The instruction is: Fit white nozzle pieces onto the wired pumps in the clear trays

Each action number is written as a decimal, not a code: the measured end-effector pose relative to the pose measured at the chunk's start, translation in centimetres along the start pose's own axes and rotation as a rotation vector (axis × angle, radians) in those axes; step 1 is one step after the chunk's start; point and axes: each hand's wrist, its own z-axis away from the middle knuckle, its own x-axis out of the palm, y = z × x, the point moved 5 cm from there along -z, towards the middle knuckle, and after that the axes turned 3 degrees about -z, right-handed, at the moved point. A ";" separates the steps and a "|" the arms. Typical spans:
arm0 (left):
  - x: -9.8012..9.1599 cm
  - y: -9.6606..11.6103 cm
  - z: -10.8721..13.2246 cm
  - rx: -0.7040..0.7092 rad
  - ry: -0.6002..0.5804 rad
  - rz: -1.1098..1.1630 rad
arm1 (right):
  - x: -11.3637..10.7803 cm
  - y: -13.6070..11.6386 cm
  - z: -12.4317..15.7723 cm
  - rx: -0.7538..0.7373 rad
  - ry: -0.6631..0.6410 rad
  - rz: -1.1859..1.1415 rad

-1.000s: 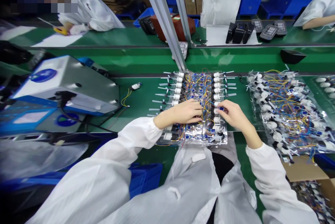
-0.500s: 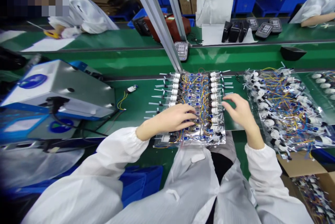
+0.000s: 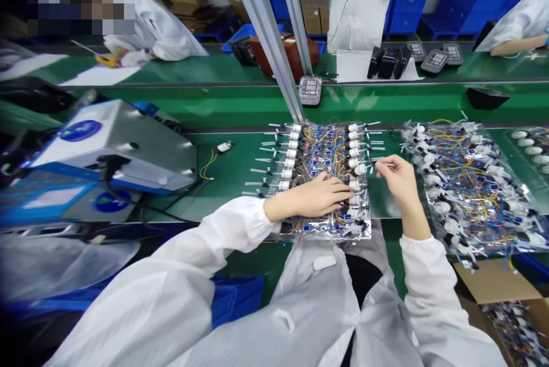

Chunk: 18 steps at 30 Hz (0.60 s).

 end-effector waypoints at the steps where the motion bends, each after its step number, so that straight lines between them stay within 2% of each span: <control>1: 0.0 0.1 0.2 0.001 0.013 -0.007 | -0.1 -1.2 0.0 -0.058 0.048 -0.053; 5: -1.5 0.3 1.1 -0.002 0.121 -0.016 | -0.9 -6.6 0.6 -0.302 0.276 -0.261; 8: -3.8 -0.4 1.4 -0.128 0.272 0.040 | -1.4 -9.9 1.3 -0.442 0.381 -0.389; 10: -5.2 -1.2 1.1 -0.233 0.378 0.146 | -1.8 -11.5 1.8 -0.526 0.446 -0.439; 12: -5.9 -2.0 0.4 -0.289 0.432 0.273 | -2.3 -12.6 2.2 -0.581 0.519 -0.447; 14: -5.8 -2.6 -0.8 -0.267 0.402 0.376 | -2.6 -13.5 2.5 -0.621 0.571 -0.423; 18: -4.6 -3.2 -3.1 -0.148 0.268 0.478 | -3.4 -14.7 3.2 -0.708 0.632 -0.403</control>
